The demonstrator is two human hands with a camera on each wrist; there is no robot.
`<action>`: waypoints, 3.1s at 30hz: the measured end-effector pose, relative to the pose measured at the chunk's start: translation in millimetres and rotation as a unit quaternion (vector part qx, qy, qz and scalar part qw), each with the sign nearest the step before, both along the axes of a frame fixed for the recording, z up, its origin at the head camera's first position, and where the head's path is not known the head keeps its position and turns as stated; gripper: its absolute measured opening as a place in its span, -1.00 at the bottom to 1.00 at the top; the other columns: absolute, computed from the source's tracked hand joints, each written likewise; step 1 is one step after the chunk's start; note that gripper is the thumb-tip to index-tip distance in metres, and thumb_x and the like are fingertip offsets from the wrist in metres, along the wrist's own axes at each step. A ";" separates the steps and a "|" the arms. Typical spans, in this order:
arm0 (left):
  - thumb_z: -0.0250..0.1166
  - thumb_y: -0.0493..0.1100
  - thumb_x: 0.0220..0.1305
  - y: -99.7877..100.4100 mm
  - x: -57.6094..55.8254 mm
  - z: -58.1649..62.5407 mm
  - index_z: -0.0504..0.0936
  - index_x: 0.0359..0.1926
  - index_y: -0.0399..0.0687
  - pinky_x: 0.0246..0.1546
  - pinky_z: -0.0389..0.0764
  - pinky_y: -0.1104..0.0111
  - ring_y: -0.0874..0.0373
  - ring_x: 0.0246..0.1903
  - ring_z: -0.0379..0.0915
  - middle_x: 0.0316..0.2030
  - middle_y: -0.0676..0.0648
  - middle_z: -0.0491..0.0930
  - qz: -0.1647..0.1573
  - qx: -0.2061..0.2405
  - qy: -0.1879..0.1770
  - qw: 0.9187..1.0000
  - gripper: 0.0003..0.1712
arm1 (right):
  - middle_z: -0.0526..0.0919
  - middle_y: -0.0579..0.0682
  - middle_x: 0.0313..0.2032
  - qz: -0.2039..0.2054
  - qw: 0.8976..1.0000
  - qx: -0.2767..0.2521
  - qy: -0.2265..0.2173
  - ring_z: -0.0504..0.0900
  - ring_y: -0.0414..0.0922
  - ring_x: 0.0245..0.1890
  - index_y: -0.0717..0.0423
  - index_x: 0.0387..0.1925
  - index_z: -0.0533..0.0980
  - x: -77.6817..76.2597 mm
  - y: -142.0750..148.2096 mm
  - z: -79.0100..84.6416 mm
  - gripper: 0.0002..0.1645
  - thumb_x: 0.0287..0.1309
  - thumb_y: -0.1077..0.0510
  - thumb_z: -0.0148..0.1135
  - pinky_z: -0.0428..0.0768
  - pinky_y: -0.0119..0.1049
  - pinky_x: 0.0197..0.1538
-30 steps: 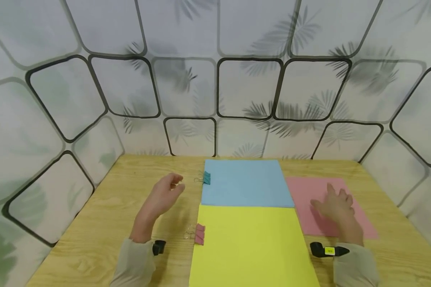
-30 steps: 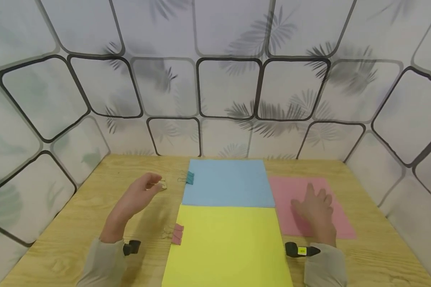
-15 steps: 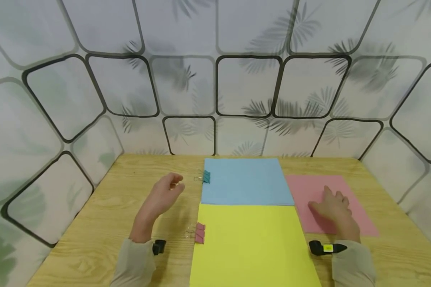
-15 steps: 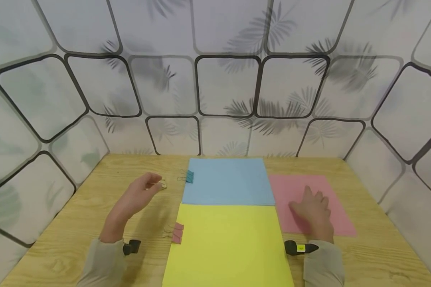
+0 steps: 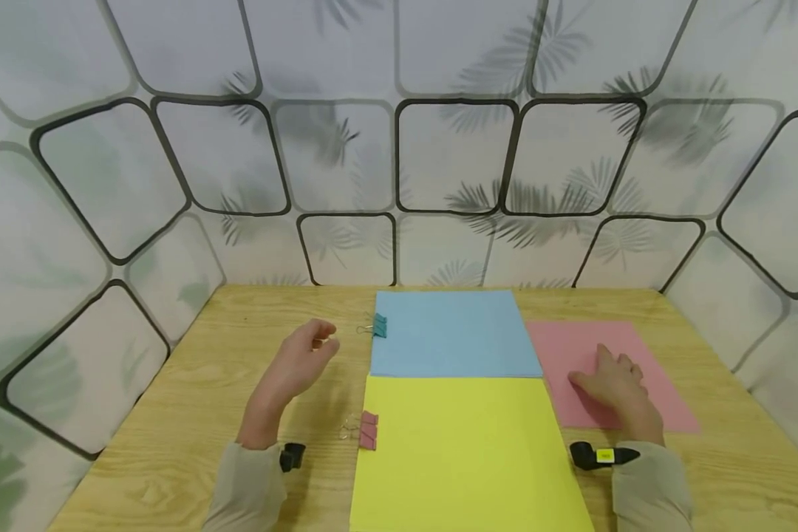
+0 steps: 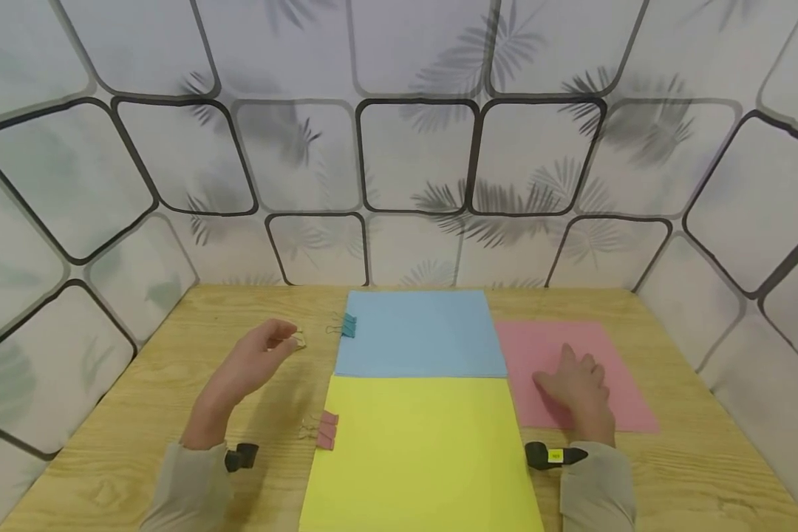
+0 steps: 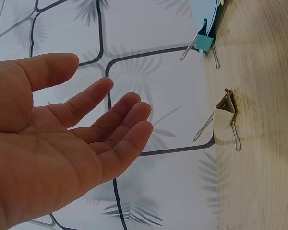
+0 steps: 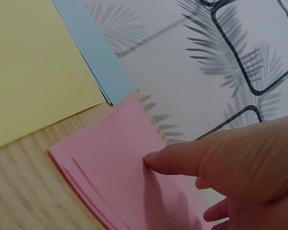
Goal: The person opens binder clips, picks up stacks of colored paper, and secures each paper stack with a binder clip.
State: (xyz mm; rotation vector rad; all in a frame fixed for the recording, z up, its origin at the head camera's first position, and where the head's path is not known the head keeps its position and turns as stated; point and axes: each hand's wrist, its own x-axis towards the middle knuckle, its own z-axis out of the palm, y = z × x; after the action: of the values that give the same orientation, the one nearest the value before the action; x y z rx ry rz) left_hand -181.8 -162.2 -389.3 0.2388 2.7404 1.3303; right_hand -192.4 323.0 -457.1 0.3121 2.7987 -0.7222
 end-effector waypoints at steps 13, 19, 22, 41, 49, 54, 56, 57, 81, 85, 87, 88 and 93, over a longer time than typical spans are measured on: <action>-0.01 -0.12 0.53 1.3 0.6 -2.5 0.35 0.31 -0.32 0.22 0.39 -0.11 -0.26 0.26 0.30 0.29 -0.34 0.36 -0.006 -0.007 0.000 1.000 -0.52 | -0.29 0.73 0.29 -0.019 1.000 -0.015 0.007 -0.30 0.65 0.29 0.53 0.45 -0.30 1.4 3.0 3.4 0.13 0.28 -0.07 0.11 -0.08 0.58 0.21; 0.00 -0.13 0.52 2.0 0.7 -4.3 0.36 0.30 -0.35 0.21 0.40 -0.11 -0.26 0.25 0.31 0.27 -0.35 0.38 -0.010 -0.009 0.004 1.000 -0.52 | -0.32 0.73 0.30 -0.024 1.000 -0.020 0.003 -0.34 0.65 0.30 0.52 0.45 -0.31 2.2 3.9 4.3 0.14 0.29 -0.06 0.11 -0.08 0.59 0.21; 0.00 -0.14 0.51 2.7 -0.2 -4.9 0.37 0.28 -0.35 0.20 0.41 -0.10 -0.26 0.24 0.33 0.26 -0.36 0.39 -0.011 -0.010 0.007 1.000 -0.53 | -0.32 0.73 0.31 -0.025 0.999 -0.022 0.003 -0.34 0.65 0.30 0.51 0.45 -0.32 2.7 4.1 4.7 0.13 0.29 -0.06 0.11 -0.09 0.59 0.21; 0.01 -0.16 0.50 -0.4 -2.3 -7.5 0.37 0.29 -0.36 0.19 0.42 -0.08 -0.24 0.22 0.33 0.26 -0.35 0.38 -0.009 -0.001 -0.005 1.000 -0.53 | -0.12 0.70 0.24 0.008 1.000 0.008 -0.010 -0.12 0.64 0.24 0.57 0.38 -0.07 1.5 7.2 1.0 0.00 0.33 -0.16 -0.01 0.02 0.54 0.19; 0.01 -0.15 0.51 -1.1 -2.8 -9.3 0.37 0.28 -0.36 0.16 0.43 -0.07 -0.21 0.19 0.34 0.23 -0.35 0.41 -0.006 -0.007 -0.009 1.000 -0.53 | -0.15 0.69 0.27 0.008 1.000 0.010 -0.011 -0.16 0.63 0.26 0.55 0.39 -0.09 2.2 10.0 -3.9 0.01 0.35 -0.18 -0.01 -0.02 0.54 0.21; 0.00 -0.13 0.51 -0.3 -2.7 -8.2 0.38 0.28 -0.34 0.14 0.45 -0.05 -0.19 0.16 0.36 0.22 -0.33 0.42 -0.010 -0.008 -0.015 1.000 -0.53 | -0.14 0.68 0.27 0.009 1.000 0.014 -0.013 -0.14 0.63 0.25 0.55 0.39 -0.09 2.3 11.3 -6.3 0.03 0.36 -0.21 -0.01 0.00 0.53 0.21; 0.00 -0.13 0.51 -0.2 -3.0 -8.4 0.38 0.28 -0.34 0.14 0.45 -0.05 -0.19 0.16 0.37 0.21 -0.33 0.42 -0.014 -0.010 -0.015 1.000 -0.53 | -0.14 0.68 0.27 0.010 1.000 0.017 -0.016 -0.13 0.63 0.25 0.55 0.40 -0.09 2.6 11.7 -6.9 0.03 0.37 -0.22 -0.01 0.02 0.53 0.21; 0.00 -0.13 0.51 -0.3 -3.4 -8.5 0.38 0.28 -0.35 0.14 0.45 -0.05 -0.20 0.16 0.36 0.21 -0.33 0.41 -0.015 -0.011 -0.015 1.000 -0.53 | -0.14 0.68 0.26 0.010 1.000 0.018 -0.016 -0.13 0.63 0.24 0.55 0.40 -0.09 2.8 11.6 -6.5 0.04 0.37 -0.23 -0.01 0.02 0.53 0.21; 0.02 -0.14 0.49 2.6 -5.0 -10.4 0.41 0.25 -0.35 0.17 0.45 -0.05 -0.20 0.19 0.38 0.21 -0.32 0.45 -0.010 -0.018 -0.021 1.000 -0.55 | -0.09 0.71 0.22 0.014 0.999 0.033 -0.016 -0.11 0.65 0.22 0.56 0.36 -0.05 2.7 6.1 -3.9 -0.05 0.43 -0.19 -0.05 0.04 0.55 0.18; 0.02 -0.14 0.49 1.8 -4.8 -10.5 0.42 0.24 -0.35 0.16 0.46 -0.04 -0.18 0.16 0.41 0.18 -0.30 0.47 -0.008 -0.014 -0.023 1.000 -0.55 | -0.08 0.71 0.19 0.020 0.999 0.029 -0.012 -0.11 0.65 0.20 0.57 0.35 -0.05 3.8 3.7 -2.2 -0.03 0.42 -0.20 -0.05 0.04 0.56 0.15; 0.02 -0.14 0.49 1.5 -4.4 -10.1 0.42 0.25 -0.35 0.17 0.46 -0.04 -0.17 0.16 0.41 0.18 -0.30 0.47 -0.009 -0.011 -0.022 1.000 -0.54 | -0.07 0.71 0.17 0.024 0.999 0.029 -0.009 -0.11 0.65 0.18 0.57 0.34 -0.05 4.2 2.9 -1.3 0.00 0.41 -0.24 -0.06 0.04 0.57 0.13; 0.02 -0.14 0.49 1.2 -4.2 -9.9 0.42 0.25 -0.35 0.16 0.46 -0.04 -0.17 0.16 0.41 0.18 -0.30 0.47 -0.009 -0.009 -0.022 1.000 -0.54 | -0.07 0.72 0.17 0.027 0.999 0.029 -0.008 -0.11 0.65 0.18 0.57 0.34 -0.06 4.4 2.6 -0.8 0.01 0.41 -0.26 -0.06 0.04 0.57 0.11; 0.02 -0.14 0.49 0.1 -5.0 -9.6 0.42 0.24 -0.36 0.14 0.48 -0.03 -0.16 0.14 0.43 0.17 -0.30 0.48 -0.011 -0.012 -0.019 1.000 -0.54 | -0.09 0.71 0.15 0.038 0.999 0.028 -0.006 -0.13 0.66 0.16 0.58 0.35 -0.09 7.5 2.1 -2.5 0.10 0.39 -0.35 -0.10 0.03 0.58 0.07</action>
State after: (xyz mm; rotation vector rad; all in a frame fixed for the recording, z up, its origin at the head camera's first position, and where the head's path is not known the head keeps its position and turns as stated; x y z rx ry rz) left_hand -186.8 -162.1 -398.9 0.2388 2.7131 1.2836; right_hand -185.0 325.1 -459.6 0.2179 2.8073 -0.6228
